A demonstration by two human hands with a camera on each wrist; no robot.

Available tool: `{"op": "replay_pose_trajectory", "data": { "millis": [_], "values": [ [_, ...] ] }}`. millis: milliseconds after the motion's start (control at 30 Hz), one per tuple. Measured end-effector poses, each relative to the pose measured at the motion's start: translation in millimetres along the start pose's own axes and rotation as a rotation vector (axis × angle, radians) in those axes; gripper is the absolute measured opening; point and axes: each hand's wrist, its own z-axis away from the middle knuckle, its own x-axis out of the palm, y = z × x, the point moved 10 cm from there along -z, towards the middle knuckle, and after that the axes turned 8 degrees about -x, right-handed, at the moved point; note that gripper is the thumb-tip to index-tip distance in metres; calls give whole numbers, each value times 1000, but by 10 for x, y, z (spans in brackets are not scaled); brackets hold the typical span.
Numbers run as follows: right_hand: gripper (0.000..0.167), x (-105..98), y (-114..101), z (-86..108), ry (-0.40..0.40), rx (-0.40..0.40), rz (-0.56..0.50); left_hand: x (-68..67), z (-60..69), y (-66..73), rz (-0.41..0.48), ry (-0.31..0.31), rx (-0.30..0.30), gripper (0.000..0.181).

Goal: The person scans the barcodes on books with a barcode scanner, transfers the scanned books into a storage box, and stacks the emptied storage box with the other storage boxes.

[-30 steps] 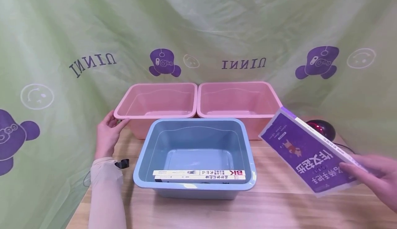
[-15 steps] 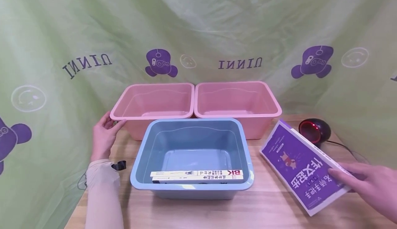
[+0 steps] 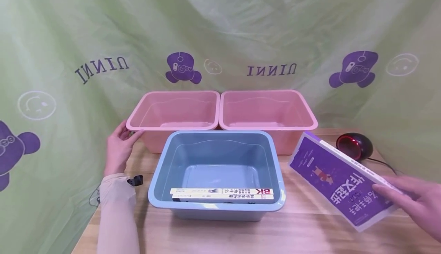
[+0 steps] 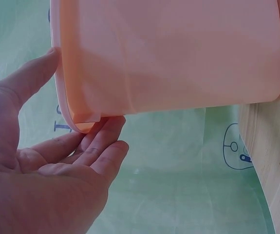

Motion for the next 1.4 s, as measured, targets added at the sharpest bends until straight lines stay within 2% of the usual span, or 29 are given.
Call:
{"op": "replay_pose_trajectory", "data": {
  "millis": [67,200,267,333,433,500,600,633,700,767,933,1100,1267,1400],
  "values": [
    [57,-50,-47,-79,26,-47,-56,9,2,14,13,-5,6,95],
    [60,-187,-109,-308,57,-95,-130,8,4,10,28,-4,3,96],
    [63,-296,-157,-415,82,-114,-103,10,4,3,30,-5,0,96],
    [67,-389,-205,-549,84,-95,-74,12,4,0,32,-8,2,96],
    [68,-469,-391,-807,96,-128,-60,7,12,9,39,-7,6,96],
    [55,-449,-579,-1038,76,-152,-55,-10,14,21,38,0,9,94],
    [28,-386,-981,-1379,65,-246,69,-29,19,39,40,7,14,92],
    [24,-345,-1108,-1487,50,-264,117,-31,18,46,37,8,17,92],
    [26,-241,-1331,-1701,22,-287,197,-27,13,63,40,3,29,94],
    [26,-65,-1502,-1909,-21,-310,194,-10,15,74,42,-4,39,96],
    [28,534,-1837,-2386,-140,-338,86,34,34,29,45,-13,32,98],
    [25,1076,-2186,-2757,-198,-392,-35,65,37,-26,53,-9,24,98],
    [24,1426,-2494,-3038,-213,-432,-137,84,25,-1,53,-3,38,96],
    [24,1647,-2735,-3167,-222,-459,-186,72,32,56,51,7,60,93]
  ]
}}
